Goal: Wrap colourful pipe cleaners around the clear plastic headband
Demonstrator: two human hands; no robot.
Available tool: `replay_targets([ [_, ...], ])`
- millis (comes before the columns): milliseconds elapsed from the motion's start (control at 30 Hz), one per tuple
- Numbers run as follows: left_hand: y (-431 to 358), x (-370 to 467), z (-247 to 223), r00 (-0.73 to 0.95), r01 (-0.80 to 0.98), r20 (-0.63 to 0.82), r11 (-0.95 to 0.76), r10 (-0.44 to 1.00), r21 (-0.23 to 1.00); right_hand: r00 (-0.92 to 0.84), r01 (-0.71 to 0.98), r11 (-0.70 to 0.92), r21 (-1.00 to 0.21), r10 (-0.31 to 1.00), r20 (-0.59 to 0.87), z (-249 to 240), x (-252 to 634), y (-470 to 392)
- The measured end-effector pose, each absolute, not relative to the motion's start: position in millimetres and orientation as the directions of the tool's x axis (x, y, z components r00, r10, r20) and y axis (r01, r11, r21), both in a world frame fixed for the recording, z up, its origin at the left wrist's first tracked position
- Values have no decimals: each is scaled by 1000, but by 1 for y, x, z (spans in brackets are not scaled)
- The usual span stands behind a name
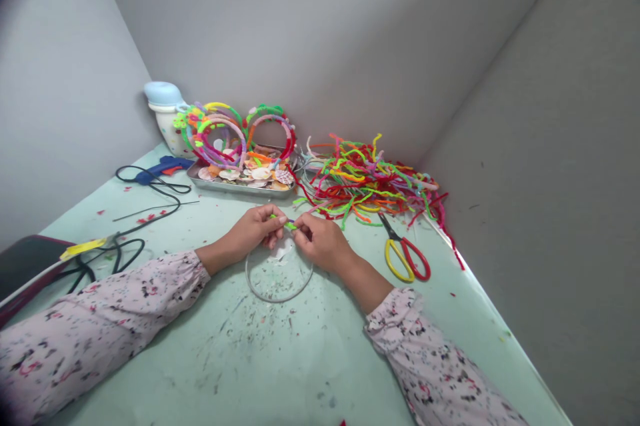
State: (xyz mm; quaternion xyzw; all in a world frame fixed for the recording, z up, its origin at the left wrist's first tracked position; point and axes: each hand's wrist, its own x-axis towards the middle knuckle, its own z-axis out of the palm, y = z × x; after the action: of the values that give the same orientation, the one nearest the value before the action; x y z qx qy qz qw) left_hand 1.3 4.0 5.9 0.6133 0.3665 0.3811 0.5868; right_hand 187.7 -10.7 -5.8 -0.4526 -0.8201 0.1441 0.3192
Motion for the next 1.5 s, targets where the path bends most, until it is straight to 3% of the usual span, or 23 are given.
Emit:
replay_targets([
  [700,8,9,2,402,32,4,-18,916,999,-322,695,532,-483,832,452,-6,188,-7],
  [1500,9,9,1,400,141,22,-85,916,986,-370,811,522,-262,806,461,-2,183,-11],
])
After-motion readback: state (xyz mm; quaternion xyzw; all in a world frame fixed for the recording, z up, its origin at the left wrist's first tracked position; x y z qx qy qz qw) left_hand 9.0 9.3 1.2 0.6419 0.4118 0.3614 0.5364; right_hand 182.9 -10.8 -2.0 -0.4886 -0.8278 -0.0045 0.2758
